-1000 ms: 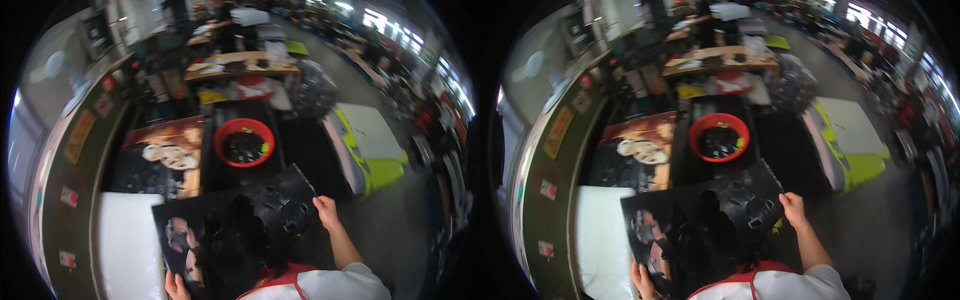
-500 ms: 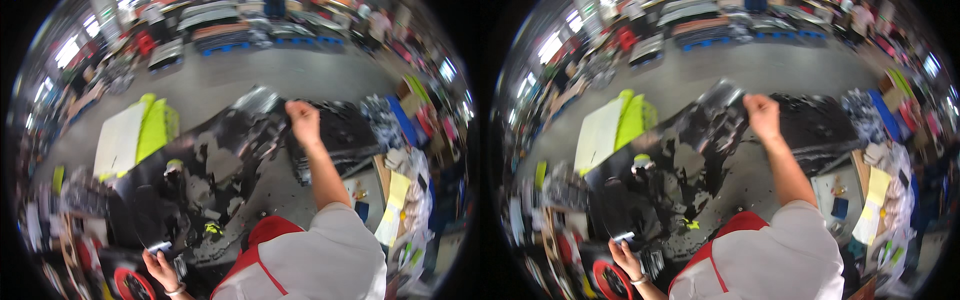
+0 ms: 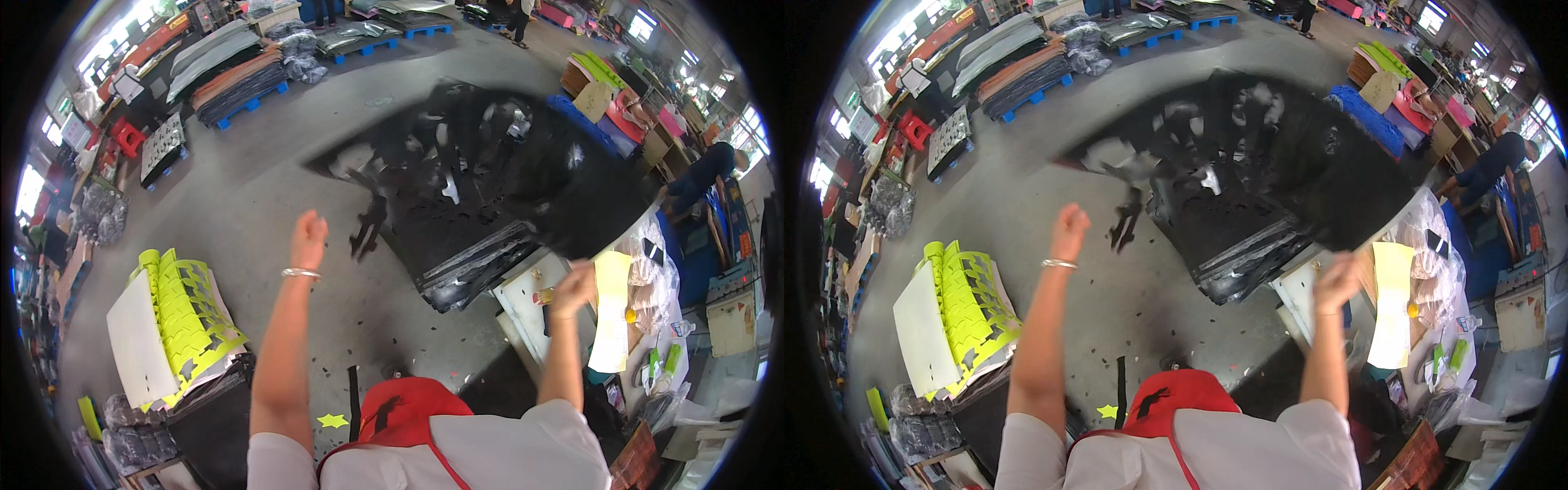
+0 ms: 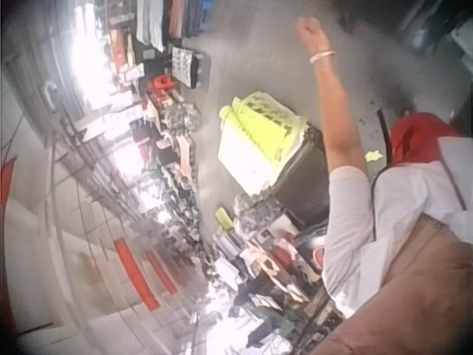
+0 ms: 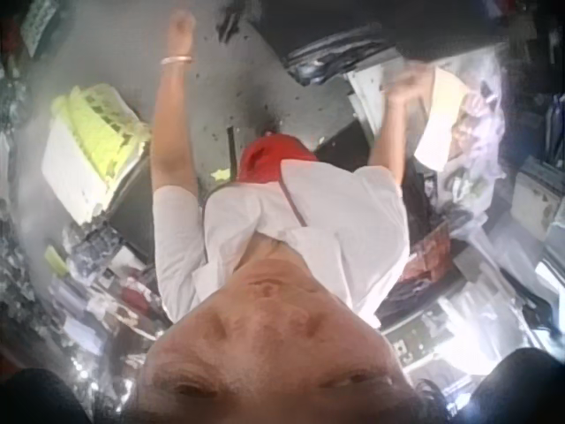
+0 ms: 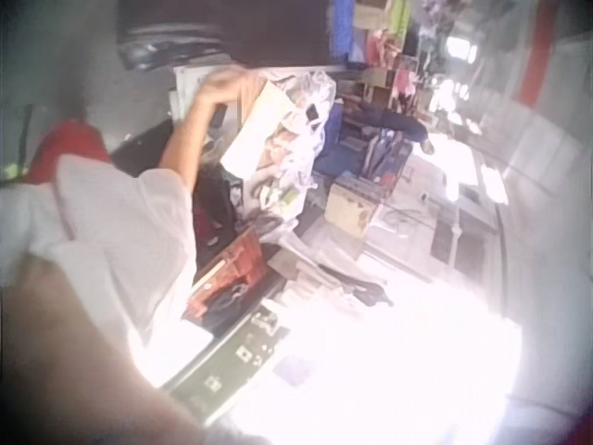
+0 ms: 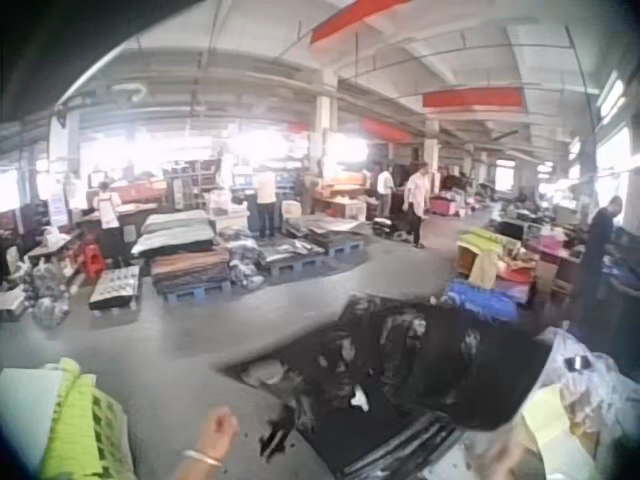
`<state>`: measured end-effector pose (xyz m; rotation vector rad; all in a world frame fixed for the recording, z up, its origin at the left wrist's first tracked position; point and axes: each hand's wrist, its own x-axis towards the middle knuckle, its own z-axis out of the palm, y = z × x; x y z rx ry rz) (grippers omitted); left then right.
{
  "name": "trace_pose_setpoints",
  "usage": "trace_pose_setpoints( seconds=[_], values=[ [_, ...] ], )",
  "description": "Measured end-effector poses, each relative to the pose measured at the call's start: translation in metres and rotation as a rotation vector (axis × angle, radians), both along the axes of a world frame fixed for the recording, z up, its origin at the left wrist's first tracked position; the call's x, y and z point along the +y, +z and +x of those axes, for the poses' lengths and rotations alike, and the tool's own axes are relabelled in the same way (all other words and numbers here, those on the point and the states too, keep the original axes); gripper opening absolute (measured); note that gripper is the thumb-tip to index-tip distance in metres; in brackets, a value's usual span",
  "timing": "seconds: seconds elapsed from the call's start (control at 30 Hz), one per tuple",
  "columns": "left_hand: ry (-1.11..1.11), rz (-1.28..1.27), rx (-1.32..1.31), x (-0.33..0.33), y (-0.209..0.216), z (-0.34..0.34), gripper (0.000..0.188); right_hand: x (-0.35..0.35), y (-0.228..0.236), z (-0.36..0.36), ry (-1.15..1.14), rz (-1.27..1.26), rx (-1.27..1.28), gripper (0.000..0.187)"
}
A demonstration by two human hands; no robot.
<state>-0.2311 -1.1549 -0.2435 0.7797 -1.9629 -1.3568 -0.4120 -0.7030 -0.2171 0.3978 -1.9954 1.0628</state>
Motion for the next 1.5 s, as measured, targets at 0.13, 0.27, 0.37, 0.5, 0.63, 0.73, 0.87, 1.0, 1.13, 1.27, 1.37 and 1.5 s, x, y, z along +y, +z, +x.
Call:
trace_pose_setpoints(
  seconds=[0.13,0.27,0.37,0.5,0.63,0.73,0.87,1.0,1.13,1.27,1.37,1.5],
  values=[
    [-0.220,-0.196,-0.577,0.038,-0.175,0.099,0.037,-0.002,-0.205,0.082,0.075,1.027,-1.053,0.033],
    [-0.264,0.044,-1.181,0.117,-0.291,0.363,0.035,-0.013,-0.294,0.176,0.849,1.406,-1.358,0.048],
    [0.518,0.954,-1.058,0.207,-0.298,0.556,0.027,-0.047,-0.296,0.196,0.919,1.227,-1.427,0.041],
    [1.293,1.256,-0.613,0.312,-0.257,0.690,0.011,-0.104,-0.283,0.178,1.060,1.314,-0.971,0.035],
    [1.269,1.077,0.113,0.374,-0.262,0.678,0.018,-0.171,-0.283,0.181,1.018,1.278,-0.974,0.027],
    [1.352,1.121,-0.074,0.372,-0.291,0.649,0.015,-0.223,-0.279,0.217,1.146,1.135,-1.294,0.025],
    [1.741,1.408,0.276,0.321,-0.341,0.648,0.019,-0.249,-0.250,0.275,1.165,1.313,-1.426,0.022],
    [1.865,1.364,0.633,0.278,-0.426,0.691,0.019,-0.257,-0.224,0.340,1.236,1.712,-1.362,0.023],
    [1.850,1.248,-0.033,0.269,-0.538,0.742,0.033,-0.290,-0.194,0.419,1.136,2.073,-1.191,0.025],
    [1.624,1.548,-0.345,0.256,-0.592,0.773,0.059,-0.328,-0.171,0.505,1.104,1.905,-1.358,0.024],
    [1.661,1.677,-0.224,0.233,-0.585,0.777,0.078,-0.351,-0.166,0.555,1.107,1.883,-1.335,0.024],
    [1.678,1.701,-0.602,0.212,-0.553,0.789,0.088,-0.367,-0.162,0.585,1.041,1.982,-1.263,0.024]
  ],
)
